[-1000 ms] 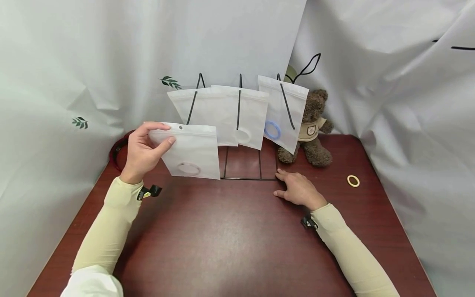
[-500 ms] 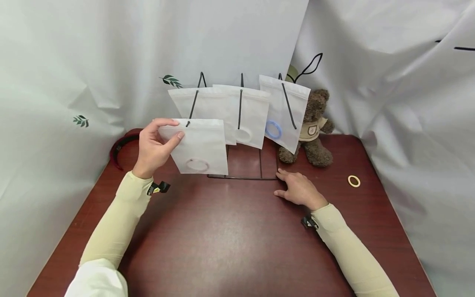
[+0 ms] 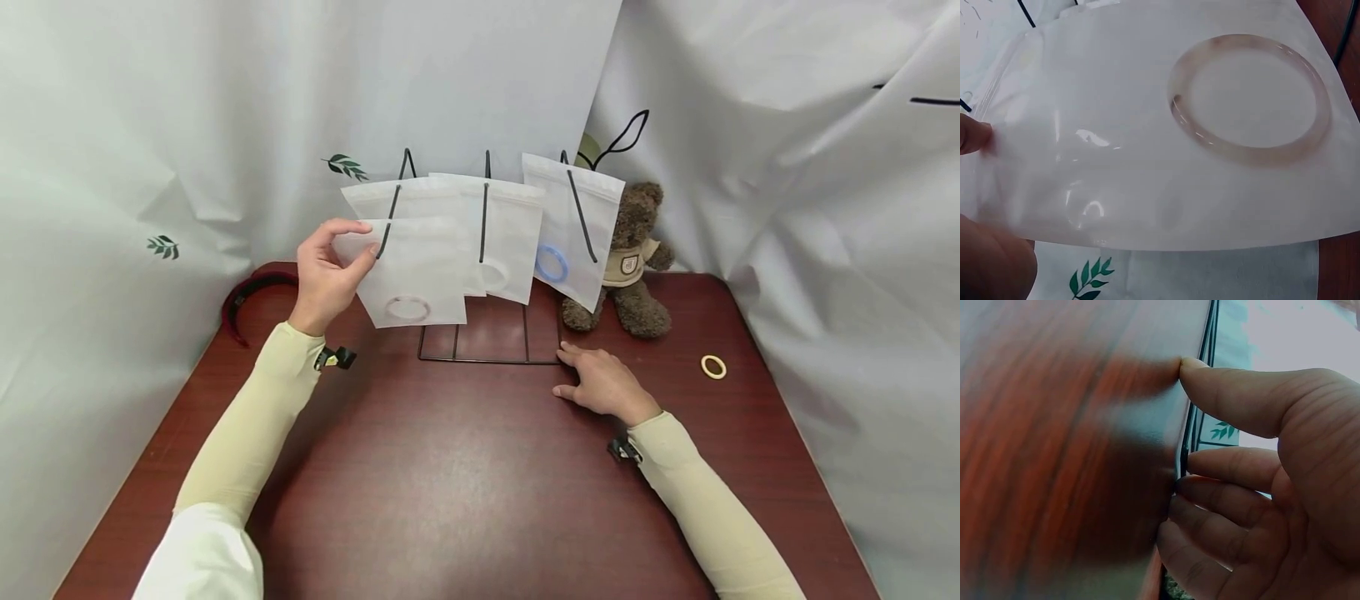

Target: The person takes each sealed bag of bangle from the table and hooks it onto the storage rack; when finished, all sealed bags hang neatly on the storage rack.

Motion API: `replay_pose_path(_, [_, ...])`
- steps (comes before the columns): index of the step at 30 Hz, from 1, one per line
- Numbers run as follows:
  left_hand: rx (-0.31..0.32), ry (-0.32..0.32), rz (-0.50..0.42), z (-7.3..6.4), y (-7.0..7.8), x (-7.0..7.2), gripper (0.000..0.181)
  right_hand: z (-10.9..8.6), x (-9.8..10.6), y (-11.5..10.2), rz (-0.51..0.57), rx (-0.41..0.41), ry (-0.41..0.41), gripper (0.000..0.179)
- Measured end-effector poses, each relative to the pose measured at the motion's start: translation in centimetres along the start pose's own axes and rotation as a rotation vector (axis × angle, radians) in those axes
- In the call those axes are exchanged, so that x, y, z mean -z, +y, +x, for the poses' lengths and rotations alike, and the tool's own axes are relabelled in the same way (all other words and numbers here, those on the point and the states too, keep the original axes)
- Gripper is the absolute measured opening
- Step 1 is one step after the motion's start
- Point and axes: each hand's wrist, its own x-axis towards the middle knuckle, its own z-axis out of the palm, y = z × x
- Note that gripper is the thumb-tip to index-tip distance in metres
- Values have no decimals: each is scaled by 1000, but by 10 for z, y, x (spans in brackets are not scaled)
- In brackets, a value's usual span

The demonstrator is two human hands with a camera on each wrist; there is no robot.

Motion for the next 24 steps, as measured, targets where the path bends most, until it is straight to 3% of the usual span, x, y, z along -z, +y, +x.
replay_pose_path(16, [14,50,-26,19,-19,-10,24,1,0,2,-16,11,2,73])
replay_pose_path(24, [28,50,-49,17,3,-12,25,0,0,2,-3,-9,-1,74])
